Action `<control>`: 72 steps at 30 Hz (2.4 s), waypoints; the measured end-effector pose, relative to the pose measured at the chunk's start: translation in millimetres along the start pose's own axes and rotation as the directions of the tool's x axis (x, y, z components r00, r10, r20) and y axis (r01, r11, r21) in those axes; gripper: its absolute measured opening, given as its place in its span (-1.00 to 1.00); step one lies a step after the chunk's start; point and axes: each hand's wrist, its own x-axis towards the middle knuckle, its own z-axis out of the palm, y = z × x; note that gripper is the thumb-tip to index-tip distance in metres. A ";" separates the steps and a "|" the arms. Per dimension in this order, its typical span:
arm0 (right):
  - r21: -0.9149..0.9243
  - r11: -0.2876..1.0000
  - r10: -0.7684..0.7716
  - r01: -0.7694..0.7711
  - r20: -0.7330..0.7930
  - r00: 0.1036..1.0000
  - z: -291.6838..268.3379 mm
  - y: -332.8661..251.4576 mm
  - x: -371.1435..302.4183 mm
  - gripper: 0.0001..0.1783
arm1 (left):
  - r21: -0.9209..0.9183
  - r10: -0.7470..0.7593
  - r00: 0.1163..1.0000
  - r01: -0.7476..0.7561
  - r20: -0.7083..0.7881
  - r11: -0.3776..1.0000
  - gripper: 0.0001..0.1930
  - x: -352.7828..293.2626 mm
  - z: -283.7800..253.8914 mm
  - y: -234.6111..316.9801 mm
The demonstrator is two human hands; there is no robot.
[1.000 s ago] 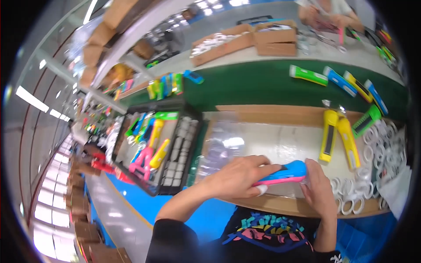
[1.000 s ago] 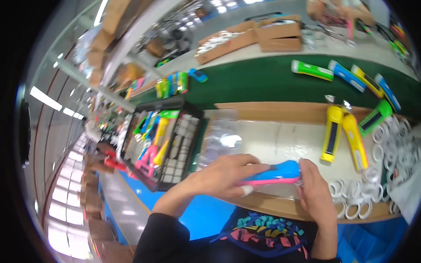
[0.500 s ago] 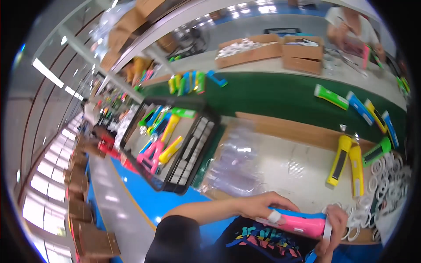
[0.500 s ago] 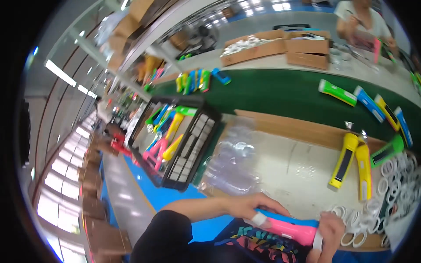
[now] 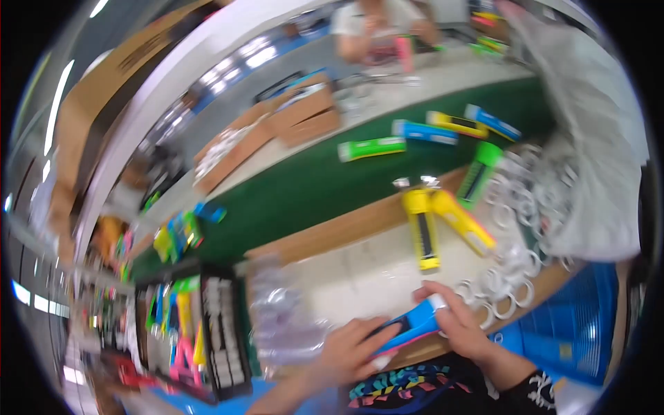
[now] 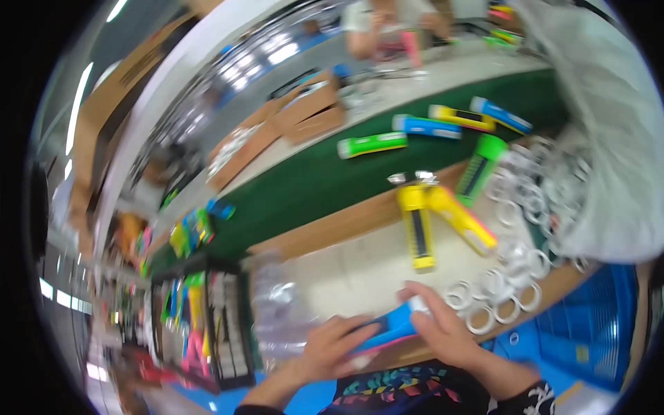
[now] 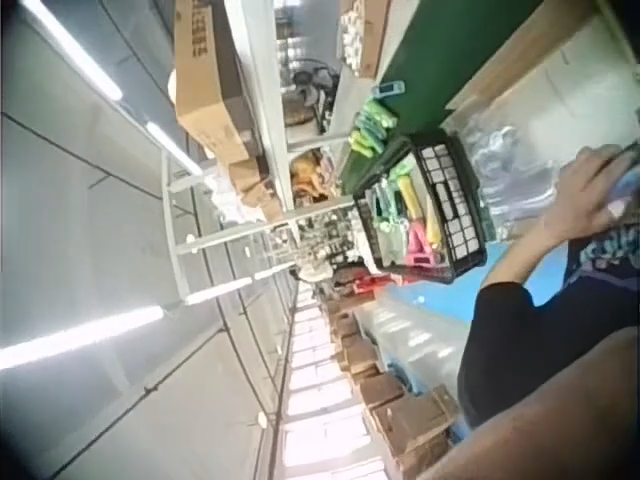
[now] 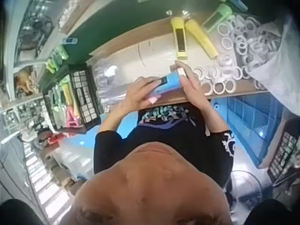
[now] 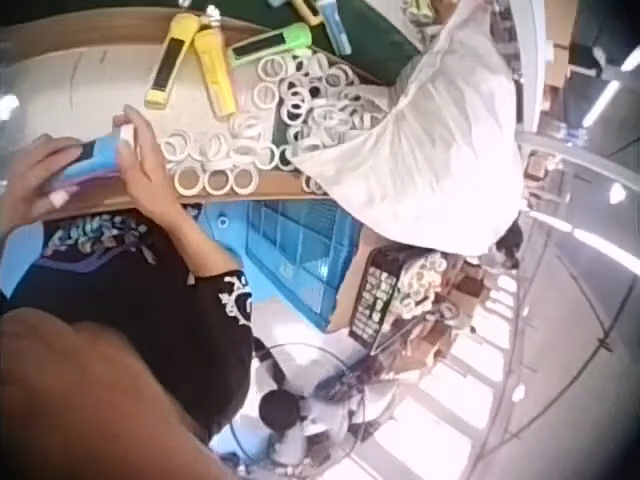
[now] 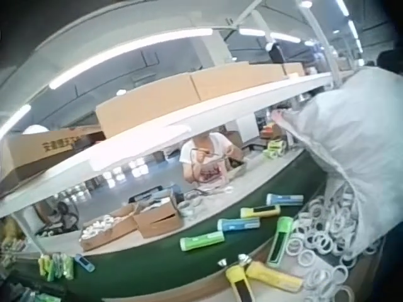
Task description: Assembling handheld flashlights by fitting internal components and attaching lens caps.
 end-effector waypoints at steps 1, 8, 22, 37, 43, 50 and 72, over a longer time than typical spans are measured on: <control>-0.057 0.994 -0.093 0.099 0.099 0.991 -8.3 -10.3 -4.1 -0.48 | -0.384 -0.106 0.992 0.125 0.070 0.915 -0.46 -0.7 -4.4 6.3; -0.027 0.994 -0.113 0.110 -0.155 0.981 -14.3 -2.0 18.7 -0.65 | -0.040 -0.017 0.999 0.018 0.031 0.999 -0.47 51.5 -18.6 21.7; 0.667 0.633 0.493 -0.394 0.045 0.869 -22.3 9.3 69.7 -0.57 | 0.489 0.038 0.993 -0.087 0.110 0.868 -0.45 68.2 -3.5 4.5; 0.620 0.742 0.299 -0.255 0.034 0.954 -17.1 10.5 56.8 -0.57 | -0.877 -0.353 0.805 0.410 0.478 -0.251 -0.45 35.9 28.6 -16.1; 0.862 0.493 0.086 -0.117 0.086 0.993 3.4 22.5 35.0 -0.52 | -0.768 -0.243 0.776 0.425 0.582 -0.480 -0.20 17.3 66.3 8.8; 0.784 0.619 0.080 -0.052 0.002 0.997 5.2 12.8 31.3 -0.48 | -0.876 -0.388 0.788 0.461 0.478 -0.142 -0.41 18.2 58.7 18.3; 0.769 0.625 -0.213 0.134 0.003 0.977 12.5 -1.3 18.4 -0.43 | -0.723 -0.480 0.796 0.570 0.368 0.391 -0.58 18.2 42.8 50.1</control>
